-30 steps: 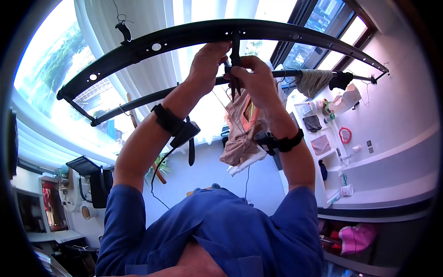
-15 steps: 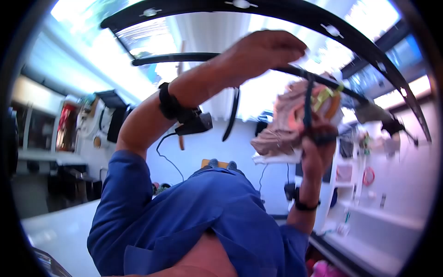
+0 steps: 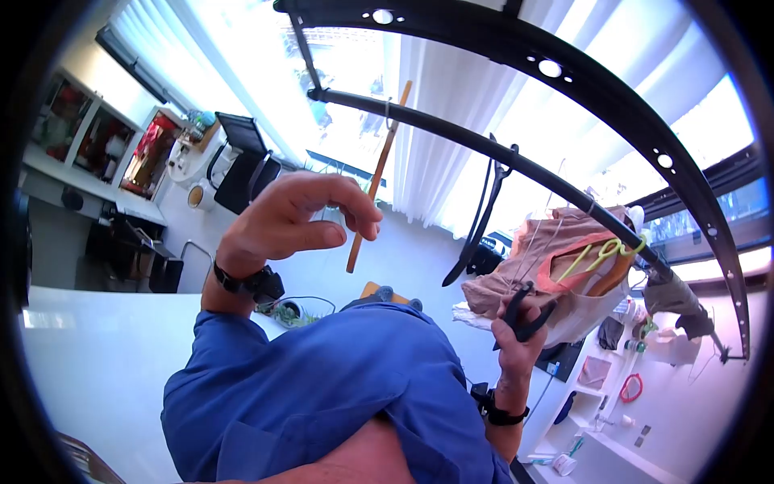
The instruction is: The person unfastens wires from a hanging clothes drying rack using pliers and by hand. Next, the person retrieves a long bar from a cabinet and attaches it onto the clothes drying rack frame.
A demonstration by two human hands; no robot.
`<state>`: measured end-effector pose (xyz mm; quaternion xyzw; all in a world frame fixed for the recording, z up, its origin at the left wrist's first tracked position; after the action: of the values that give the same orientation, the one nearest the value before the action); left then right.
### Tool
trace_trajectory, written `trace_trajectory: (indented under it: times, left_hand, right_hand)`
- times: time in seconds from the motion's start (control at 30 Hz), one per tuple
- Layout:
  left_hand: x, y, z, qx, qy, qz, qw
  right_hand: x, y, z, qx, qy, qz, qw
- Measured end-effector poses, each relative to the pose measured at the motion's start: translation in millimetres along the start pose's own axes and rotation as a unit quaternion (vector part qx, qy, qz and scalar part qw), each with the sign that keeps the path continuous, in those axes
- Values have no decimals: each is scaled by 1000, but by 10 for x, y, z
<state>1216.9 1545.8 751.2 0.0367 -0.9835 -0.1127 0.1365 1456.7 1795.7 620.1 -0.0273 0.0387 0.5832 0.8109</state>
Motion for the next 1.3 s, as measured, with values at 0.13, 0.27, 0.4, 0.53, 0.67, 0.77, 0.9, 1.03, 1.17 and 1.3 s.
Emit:
trace_trajectory:
  times: [0.13, 0.27, 0.4, 0.53, 0.67, 0.77, 0.9, 1.03, 1.17, 1.3]
  left_hand:
    - [-83, -429, 288, 12, -107, -54, 993]
    - [-169, -1167, 969, 127, -194, -160, 960]
    - [-553, -2053, 2015, 380, -241, -257, 855]
    - [-1469, -2846, 3132, 517, -311, -207, 770]
    - [-2299, -3078, 3634, 530, -379, -187, 735]
    - [-2436, -3000, 3754, 505, -271, -211, 792]
    - [-2218, -2916, 3517, 471, 51, -243, 846]
    - [-2151, -2721, 3283, 382, 164, -298, 860]
    - [-2440, -2854, 3493, 405, -178, -188, 877]
    - [-2771, -3057, 3333, 459, -313, -153, 817]
  right_hand:
    - [-67, 144, -96, -47, -166, 104, 980]
    - [68, 46, -669, -209, -233, 180, 933]
    - [269, -156, -1442, -337, -291, 185, 876]
    - [83, -157, -1934, -389, -282, 226, 848]
    - [-257, 131, -2071, -305, -399, 317, 804]
    - [-500, 297, -2049, -294, -416, 349, 786]
    - [-767, 497, -2092, -284, -468, 421, 723]
    - [-996, 649, -2192, -263, -475, 469, 697]
    - [-1214, 758, -2177, -221, -483, 501, 684]
    - [-1345, 814, -2136, -227, -481, 517, 671]
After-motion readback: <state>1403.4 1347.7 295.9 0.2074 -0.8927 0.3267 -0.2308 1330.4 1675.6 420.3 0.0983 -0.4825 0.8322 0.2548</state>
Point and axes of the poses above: each hand's wrist, its own y-axis towards the middle knuckle, its own x-axis out of the back of the hand, z = x × y, the point moved 6 cm from there along y, towards the middle knuckle, and after that the axes turned 14 degrees about z, right-handed, at the moved point
